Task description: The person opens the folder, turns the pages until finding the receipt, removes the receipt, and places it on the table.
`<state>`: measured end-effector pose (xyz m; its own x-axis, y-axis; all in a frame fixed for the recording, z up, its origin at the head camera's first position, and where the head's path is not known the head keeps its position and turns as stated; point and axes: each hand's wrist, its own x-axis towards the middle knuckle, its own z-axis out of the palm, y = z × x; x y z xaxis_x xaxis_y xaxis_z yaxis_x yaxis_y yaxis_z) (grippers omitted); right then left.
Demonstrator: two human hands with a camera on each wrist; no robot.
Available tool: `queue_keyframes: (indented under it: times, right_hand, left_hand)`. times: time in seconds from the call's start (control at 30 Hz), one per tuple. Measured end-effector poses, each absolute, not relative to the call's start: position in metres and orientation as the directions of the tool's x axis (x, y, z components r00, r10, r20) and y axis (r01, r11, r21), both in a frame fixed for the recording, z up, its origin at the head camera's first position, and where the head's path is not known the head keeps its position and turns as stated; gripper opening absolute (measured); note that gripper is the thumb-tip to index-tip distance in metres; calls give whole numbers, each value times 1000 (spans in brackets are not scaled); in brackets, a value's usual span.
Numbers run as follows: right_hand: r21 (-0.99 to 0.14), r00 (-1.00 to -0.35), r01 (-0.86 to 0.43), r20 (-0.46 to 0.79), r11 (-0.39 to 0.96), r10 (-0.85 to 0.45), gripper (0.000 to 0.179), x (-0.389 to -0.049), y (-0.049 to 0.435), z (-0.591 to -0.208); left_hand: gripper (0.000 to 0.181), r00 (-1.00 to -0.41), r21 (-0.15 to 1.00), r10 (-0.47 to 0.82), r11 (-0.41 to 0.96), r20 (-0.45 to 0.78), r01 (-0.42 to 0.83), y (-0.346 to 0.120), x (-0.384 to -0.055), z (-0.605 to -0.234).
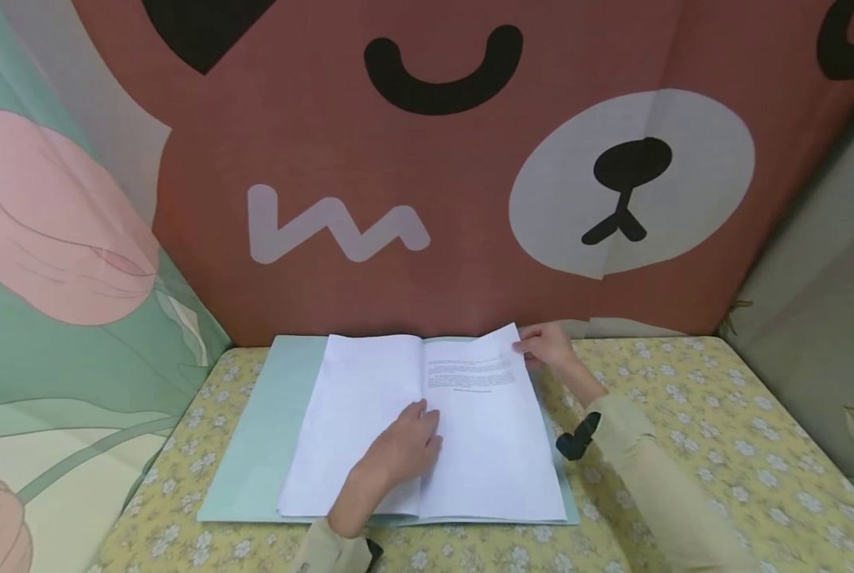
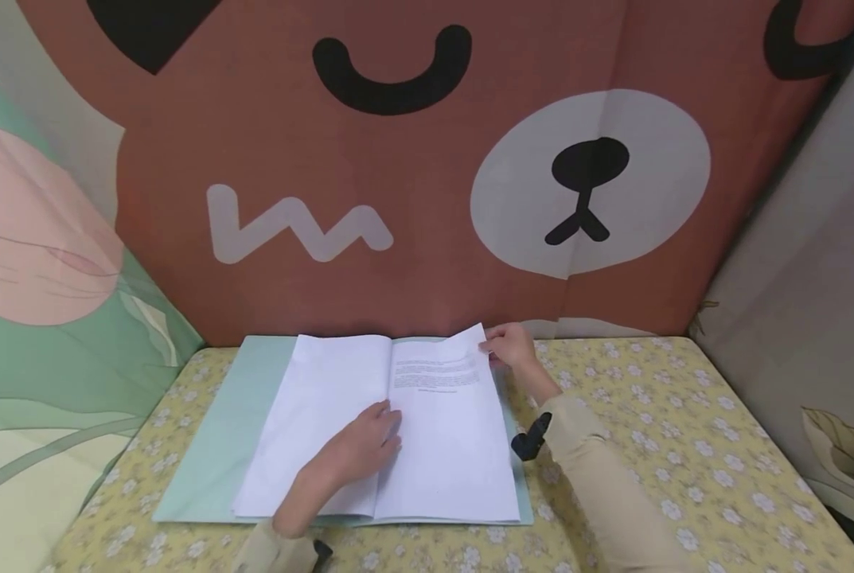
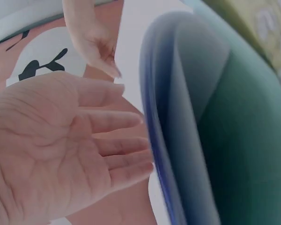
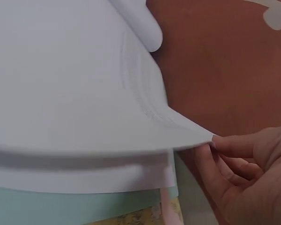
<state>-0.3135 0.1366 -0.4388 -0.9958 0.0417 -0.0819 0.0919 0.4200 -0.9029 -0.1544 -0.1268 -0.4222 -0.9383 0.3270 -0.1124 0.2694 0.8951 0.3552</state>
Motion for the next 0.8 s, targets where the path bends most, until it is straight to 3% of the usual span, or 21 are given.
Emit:
queue_keyframes:
  times: [0.27,0.5,0.63,0.8]
  right_hand:
    - [-937,-955,254,-282,240,-88,47,-311,139,-410]
    - [-937,-906,347,-345,37,-246,57,-314,126,-392]
    - [-921,-883,388,-369,-10,-289,62,-314,114,-380]
    - [-901,-868,424,-375,-92,-324,62,-310,101,-367]
  left_hand:
    - [45,-942,619,336,740,-3,262,-117,-157,-420]
    - [59,-969,885,245,459,-39,80,-107,-158,-406]
    - [63,-973,949,216,314,-79,-7,-105,-158,-394]
    - [68,-973,971,208,234,-101,-50,-107,-157,-383]
